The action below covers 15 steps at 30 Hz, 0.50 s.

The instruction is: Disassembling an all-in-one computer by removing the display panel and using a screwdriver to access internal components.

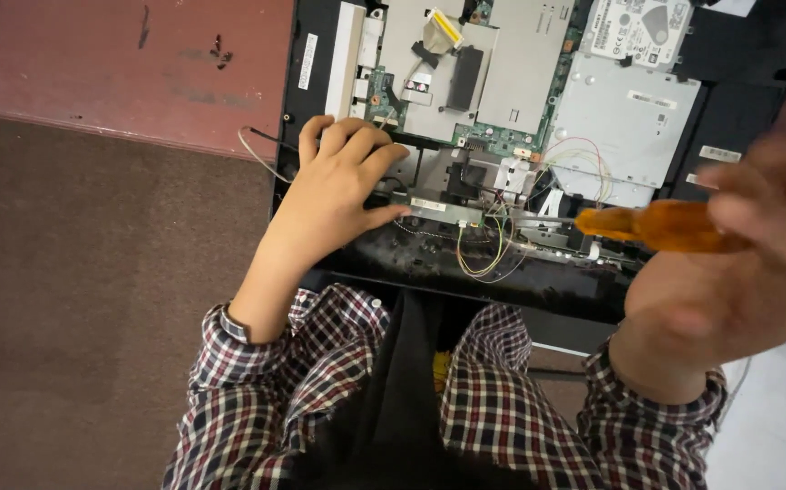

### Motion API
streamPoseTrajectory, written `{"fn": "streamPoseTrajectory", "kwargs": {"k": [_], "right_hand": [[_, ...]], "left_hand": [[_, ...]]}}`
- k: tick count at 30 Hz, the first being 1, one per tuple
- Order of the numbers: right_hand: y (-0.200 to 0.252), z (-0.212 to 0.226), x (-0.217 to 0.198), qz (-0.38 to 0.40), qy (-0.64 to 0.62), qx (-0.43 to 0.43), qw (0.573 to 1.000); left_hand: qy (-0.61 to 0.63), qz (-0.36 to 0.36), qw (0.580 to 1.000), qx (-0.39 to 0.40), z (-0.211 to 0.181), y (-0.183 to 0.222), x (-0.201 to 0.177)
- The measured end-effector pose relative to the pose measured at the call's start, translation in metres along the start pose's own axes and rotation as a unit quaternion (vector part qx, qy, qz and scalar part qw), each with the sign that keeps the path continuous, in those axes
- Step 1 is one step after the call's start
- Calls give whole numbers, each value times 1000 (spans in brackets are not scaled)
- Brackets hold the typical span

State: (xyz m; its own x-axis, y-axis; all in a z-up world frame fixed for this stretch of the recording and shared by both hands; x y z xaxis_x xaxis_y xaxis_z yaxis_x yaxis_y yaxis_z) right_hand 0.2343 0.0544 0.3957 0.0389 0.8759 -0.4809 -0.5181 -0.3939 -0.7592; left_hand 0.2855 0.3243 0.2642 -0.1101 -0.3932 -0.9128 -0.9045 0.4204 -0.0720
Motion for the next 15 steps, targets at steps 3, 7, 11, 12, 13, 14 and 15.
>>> {"fn": "streamPoseTrajectory", "kwargs": {"k": [3, 7, 11, 12, 13, 14, 15], "right_hand": [[10, -7, -10, -19, -18, 16, 1000], [-29, 25, 15, -31, 67, 96, 993], [-19, 23, 16, -46, 58, 99, 992], [-13, 22, 12, -52, 78, 119, 988], [-7, 20, 9, -58, 97, 138, 984], [-2, 16, 6, -58, 98, 138, 984], [4, 11, 1, -70, 95, 139, 983]], "left_hand": [[4, -6, 1000, -1, 0, 0, -1], [11, -8, 1000, -6, 2, 1, 0], [11, -15, 1000, -3, 2, 1, -1], [9, -16, 1000, -2, 2, 1, -1], [7, -18, 1000, -2, 2, 1, -2], [8, -18, 1000, -2, 2, 1, -1], [9, -19, 1000, -3, 3, 1, 0]]}}
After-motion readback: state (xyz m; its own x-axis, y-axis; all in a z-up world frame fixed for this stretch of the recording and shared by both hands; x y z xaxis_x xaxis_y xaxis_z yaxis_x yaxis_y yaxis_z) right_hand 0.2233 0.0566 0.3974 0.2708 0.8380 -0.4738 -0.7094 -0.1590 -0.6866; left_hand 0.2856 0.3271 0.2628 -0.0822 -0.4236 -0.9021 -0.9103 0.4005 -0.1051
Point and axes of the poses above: each hand's wrist, its own y-axis away from the middle knuckle, its own x-axis out of the palm, z = x × y, the point moved 9 cm from there along -y, towards the middle knuckle, and after that the axes turned 14 degrees about -x, right-handed, at the moved point
